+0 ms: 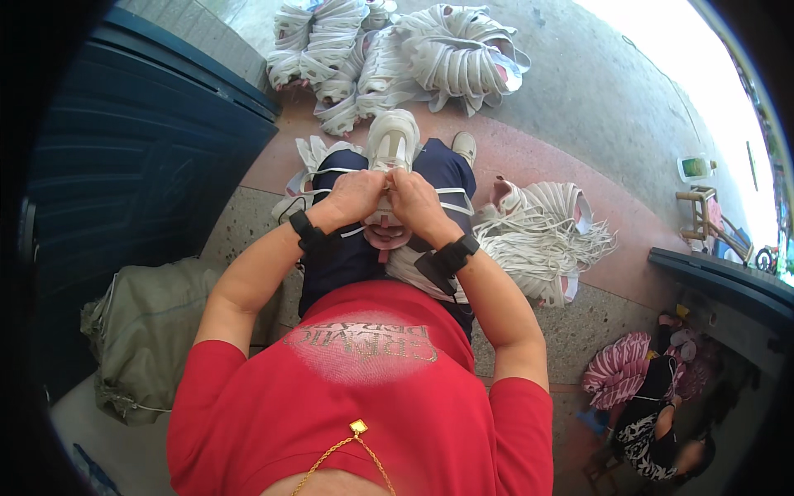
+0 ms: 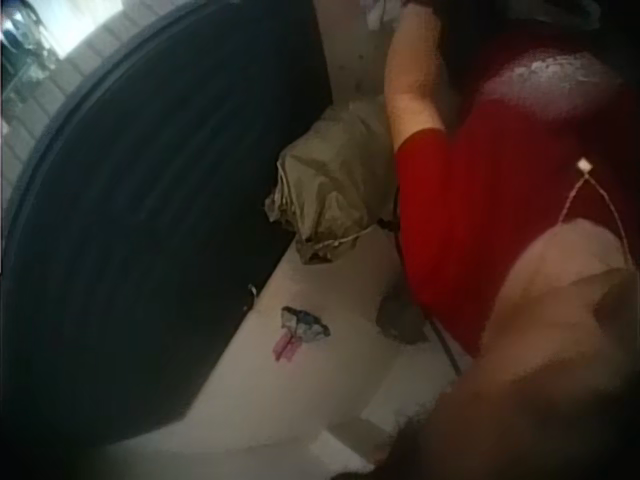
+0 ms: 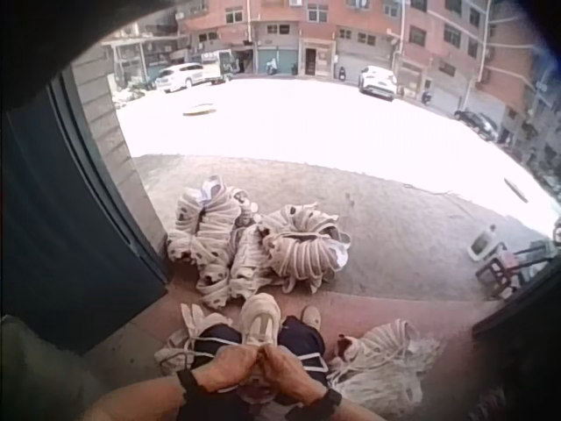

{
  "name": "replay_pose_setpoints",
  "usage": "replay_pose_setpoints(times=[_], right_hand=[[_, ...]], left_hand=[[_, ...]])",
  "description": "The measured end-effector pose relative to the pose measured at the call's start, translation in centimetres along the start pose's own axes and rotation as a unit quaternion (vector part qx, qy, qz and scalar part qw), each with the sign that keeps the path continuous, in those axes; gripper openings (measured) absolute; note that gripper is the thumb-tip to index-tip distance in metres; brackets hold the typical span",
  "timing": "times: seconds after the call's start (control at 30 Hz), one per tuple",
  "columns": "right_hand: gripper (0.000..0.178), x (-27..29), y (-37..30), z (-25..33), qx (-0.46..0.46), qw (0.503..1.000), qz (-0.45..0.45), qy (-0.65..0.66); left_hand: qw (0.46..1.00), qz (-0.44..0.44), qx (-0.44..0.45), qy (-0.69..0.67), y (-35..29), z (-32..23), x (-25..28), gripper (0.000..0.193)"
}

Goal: Insert and pull laces or structural strings through shoe components.

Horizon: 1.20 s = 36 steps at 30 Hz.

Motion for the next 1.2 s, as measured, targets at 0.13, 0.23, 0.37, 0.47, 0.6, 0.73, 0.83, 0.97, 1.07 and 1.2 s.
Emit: replay_pose_setpoints(times=[0.13,0.23,0.37,0.47,0.6,0.73,0.83,0.97,1.07,1.2], right_hand=[[0.035,2.5,-0.7,0.1,0.010,1.000,0.022,-0.015],[0.030,2.9,-0.8,-0.9,-0.061,0.997,0.036,0.030],[0.026,2.2,-0.7,-0.8,-0.076,0.996,0.032,0.026],[0.027,2.4,-0.7,-0.6,-0.057,0.998,0.031,0.018],[0.030,4.9,-1.0,0.7,-0.086,0.993,0.063,-0.049],[0.030,4.2,-0.3,0.4,-0.054,0.993,0.084,0.058],[0.035,1.8,1.3,2.1,-0.134,0.964,0.176,0.146],[0.028,3.2,0.5,0.5,-0.187,0.927,0.033,0.322],[0.025,5.3,0.8,1.7,-0.171,0.935,0.021,0.309],[0.023,6.4,0.9,2.2,-0.138,0.954,0.028,0.267]], left_hand=[[1.000,0.022,0.000,-0.013,-0.1,2.0,-0.3,0.022],[0.997,0.001,0.016,-0.081,0.0,1.7,0.9,0.023],[0.994,0.021,0.055,-0.091,-0.5,0.4,1.1,0.026],[0.999,0.027,0.029,-0.036,-0.4,0.2,0.3,0.030],[0.987,0.040,-0.009,-0.156,-0.6,3.2,1.2,0.031],[0.848,0.171,0.105,-0.490,-2.1,1.0,7.4,0.027],[0.837,0.151,0.148,-0.505,-2.0,0.8,6.1,0.026],[0.867,0.041,0.133,-0.479,-2.6,2.0,4.2,0.029],[0.937,-0.024,0.065,-0.342,-2.4,3.7,1.1,0.030],[0.971,-0.020,0.036,-0.235,-1.4,3.2,0.9,0.027]])
Point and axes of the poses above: each hand's wrist, its own y-axis towards the middle knuckle, its own x-axis out of the back of the hand, z = x × y, the point moved 4 cm from there along y, towards the middle knuckle, and after that the axes turned 3 degrees about -z, right-handed, at the moved point
